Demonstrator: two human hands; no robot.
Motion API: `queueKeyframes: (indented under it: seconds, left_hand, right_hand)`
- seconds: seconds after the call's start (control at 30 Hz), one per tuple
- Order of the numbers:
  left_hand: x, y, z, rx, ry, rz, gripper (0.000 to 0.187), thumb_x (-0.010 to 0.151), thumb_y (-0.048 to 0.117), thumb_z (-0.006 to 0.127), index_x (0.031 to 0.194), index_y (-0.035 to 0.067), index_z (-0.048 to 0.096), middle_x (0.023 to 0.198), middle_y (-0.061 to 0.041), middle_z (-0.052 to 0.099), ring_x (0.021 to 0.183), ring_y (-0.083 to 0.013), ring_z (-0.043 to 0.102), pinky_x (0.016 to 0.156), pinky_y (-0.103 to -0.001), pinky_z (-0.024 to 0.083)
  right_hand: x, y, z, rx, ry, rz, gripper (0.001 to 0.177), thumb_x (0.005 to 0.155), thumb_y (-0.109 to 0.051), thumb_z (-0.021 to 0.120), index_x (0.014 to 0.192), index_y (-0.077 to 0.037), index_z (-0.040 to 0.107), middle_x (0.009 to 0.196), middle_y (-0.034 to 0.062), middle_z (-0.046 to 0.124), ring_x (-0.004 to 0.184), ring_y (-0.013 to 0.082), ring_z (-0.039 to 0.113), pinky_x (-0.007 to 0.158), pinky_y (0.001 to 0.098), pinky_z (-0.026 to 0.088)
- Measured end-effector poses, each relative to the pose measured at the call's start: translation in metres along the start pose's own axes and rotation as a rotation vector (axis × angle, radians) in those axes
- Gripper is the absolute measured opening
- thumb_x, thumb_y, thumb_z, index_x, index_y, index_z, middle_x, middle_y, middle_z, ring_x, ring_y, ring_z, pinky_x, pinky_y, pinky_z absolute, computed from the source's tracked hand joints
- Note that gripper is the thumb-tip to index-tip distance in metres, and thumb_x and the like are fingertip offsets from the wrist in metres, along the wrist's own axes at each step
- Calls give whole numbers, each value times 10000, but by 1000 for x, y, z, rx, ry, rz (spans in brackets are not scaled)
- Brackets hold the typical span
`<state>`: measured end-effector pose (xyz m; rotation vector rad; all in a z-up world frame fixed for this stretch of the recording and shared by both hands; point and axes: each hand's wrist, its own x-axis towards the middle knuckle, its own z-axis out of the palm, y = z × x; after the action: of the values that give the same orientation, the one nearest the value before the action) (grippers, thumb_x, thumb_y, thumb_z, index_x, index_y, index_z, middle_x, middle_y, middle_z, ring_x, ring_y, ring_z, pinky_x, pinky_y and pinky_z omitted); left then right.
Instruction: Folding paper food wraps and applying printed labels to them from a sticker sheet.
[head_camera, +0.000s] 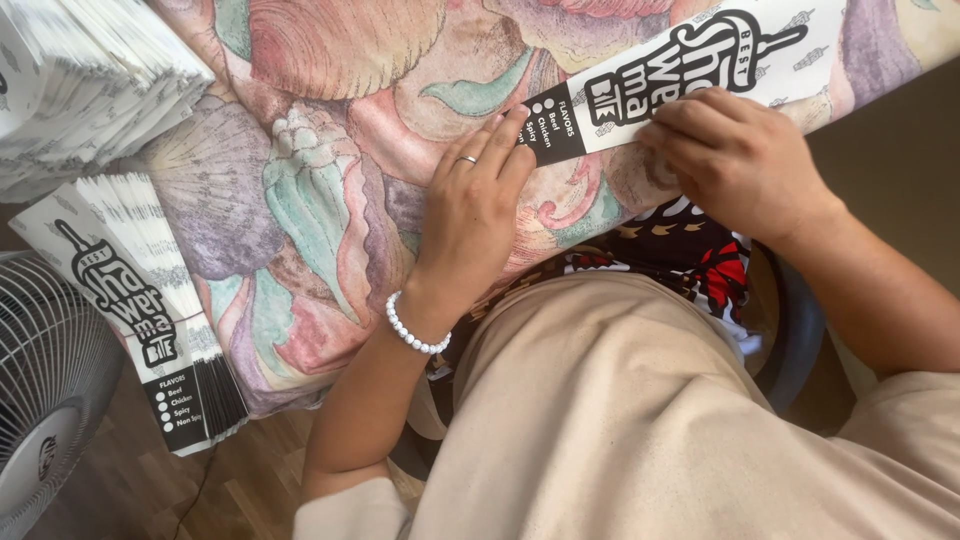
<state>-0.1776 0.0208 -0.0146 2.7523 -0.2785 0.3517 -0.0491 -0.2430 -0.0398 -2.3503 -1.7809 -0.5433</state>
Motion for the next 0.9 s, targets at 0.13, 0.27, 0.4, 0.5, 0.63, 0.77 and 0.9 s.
queueKeyframes:
  seconds: [0.13,0.27,0.4,0.5,0.63,0.77,0.9]
  left_hand:
    - [5,3,-9,78,-127,14,243,910,-113,599,1049,87,621,1464,-211,540,1305,-388,573,1125,-482,458]
    - [10,3,-9,129,-145,25,213,933,-53,569,1059,110,621,1467,-181,552,1291,-363,565,1023,-470,467]
    - [11,7,2,173,-106,11,125,963,29,623,1061,105,634,1422,-167,592,1250,-359,588,1050,-491,449]
    - [10,13,9,185,-101,-17,225,905,30,718,1092,81,605,1429,-214,564,1333,-370,528,1154,-467,426]
    - [8,14,11,228,-95,-16,204,942,43,687,1103,93,572,1465,-197,534,1338,-357,548,1117,-471,450]
    - [9,13,8,292,-60,5,170,942,105,657,1097,116,589,1434,-145,583,1305,-303,566,1010,-454,457]
    - [10,12,6,286,17,9,108,998,92,564,1082,112,628,1383,-127,621,1252,-275,606,918,-433,471]
  right_hand:
    - [-10,7,-6,-54,-25,13,219,1019,-49,739,1219,-97,814,1180,38,733,993,180,679,813,257,601]
    - [-12,12,-2,13,22,-18,171,1036,-2,735,1172,-59,821,1147,56,727,960,200,670,790,273,593]
    - [-6,12,-9,92,5,19,149,1038,-51,764,1172,-69,828,1149,62,746,977,223,691,810,296,602]
    - [7,11,-12,177,-12,62,125,1080,-90,709,1145,-69,814,1140,70,739,938,245,687,819,337,576]
    - [40,2,1,-83,-53,57,243,1079,-233,724,1310,-221,800,897,-75,637,799,122,632,621,245,501]
    - [82,-9,17,-147,-77,-19,230,1096,-334,654,1254,-243,794,813,-90,617,666,94,583,533,234,491]
    - [80,5,16,-159,-80,-7,140,1147,-346,676,1153,-309,811,742,-114,587,609,51,526,458,199,466]
